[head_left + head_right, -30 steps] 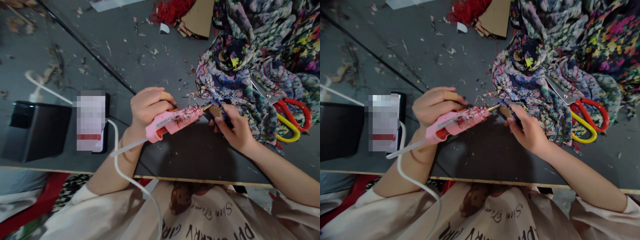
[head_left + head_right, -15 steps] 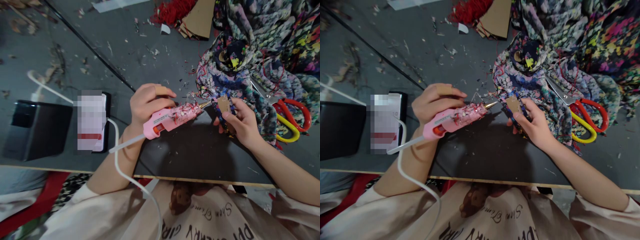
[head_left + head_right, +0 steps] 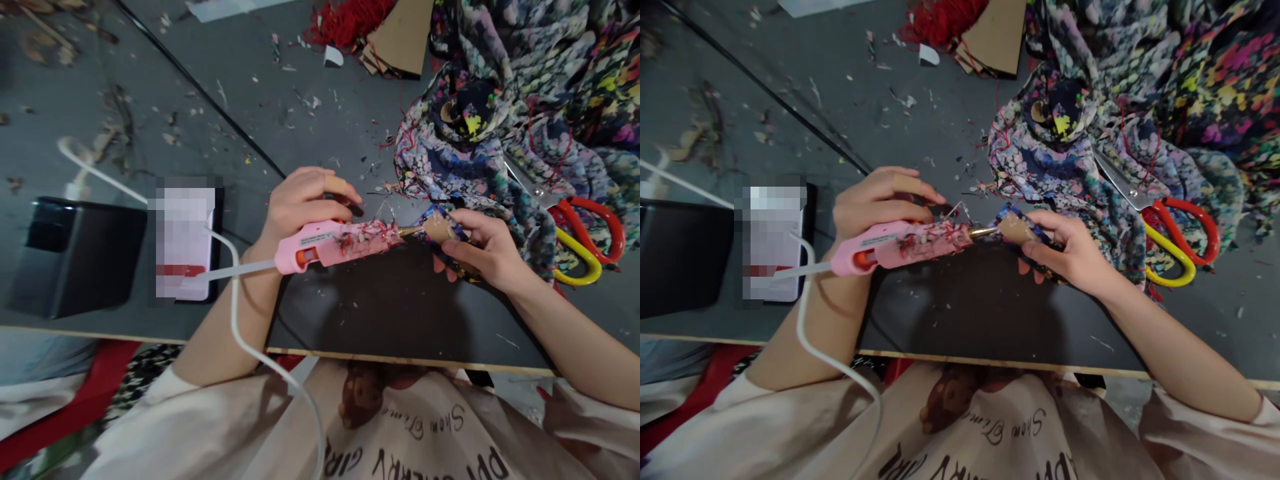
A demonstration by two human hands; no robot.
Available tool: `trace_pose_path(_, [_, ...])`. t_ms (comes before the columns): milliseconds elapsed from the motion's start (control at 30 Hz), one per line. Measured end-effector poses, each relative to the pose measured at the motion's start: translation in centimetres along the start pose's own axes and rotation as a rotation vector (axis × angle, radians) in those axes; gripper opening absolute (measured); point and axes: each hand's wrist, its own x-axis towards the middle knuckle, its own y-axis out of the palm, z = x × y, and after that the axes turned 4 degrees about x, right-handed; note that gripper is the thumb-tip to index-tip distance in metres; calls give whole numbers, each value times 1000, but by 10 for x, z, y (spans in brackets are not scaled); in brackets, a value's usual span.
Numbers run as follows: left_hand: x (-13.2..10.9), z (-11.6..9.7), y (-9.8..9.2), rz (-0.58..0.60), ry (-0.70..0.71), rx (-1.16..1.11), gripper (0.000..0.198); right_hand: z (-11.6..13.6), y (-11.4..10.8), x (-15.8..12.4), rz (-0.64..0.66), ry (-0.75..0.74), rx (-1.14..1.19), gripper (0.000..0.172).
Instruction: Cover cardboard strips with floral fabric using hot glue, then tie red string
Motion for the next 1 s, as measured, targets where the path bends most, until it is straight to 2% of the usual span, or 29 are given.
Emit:
trace_pose_path(167, [1, -1, 2, 25, 0, -6, 56, 0, -3, 0, 83, 16, -54, 19])
trace_pose_path(300, [0, 1, 3, -137, 182, -10, 37, 2, -5, 0, 94, 58, -61, 18])
trace_pose_path(400, [-1, 2, 2, -209, 198, -80, 22, 5, -4, 2, 60, 93, -34, 22])
trace_pose_path(467, [0, 3, 1, -180, 178, -118, 20, 7, -4, 3, 36, 104, -3, 22])
trace_pose_path(633, [1, 7, -3, -49, 232, -127, 23, 6, -6, 4, 22, 103, 35, 22])
trace_pose_path(867, [2, 6, -4, -15, 222, -128, 32, 6, -7, 3, 68, 93, 26, 15])
trace_pose_path(1000, [4, -1, -6, 20, 143, -135, 43, 7, -6, 2, 72, 87, 9, 18])
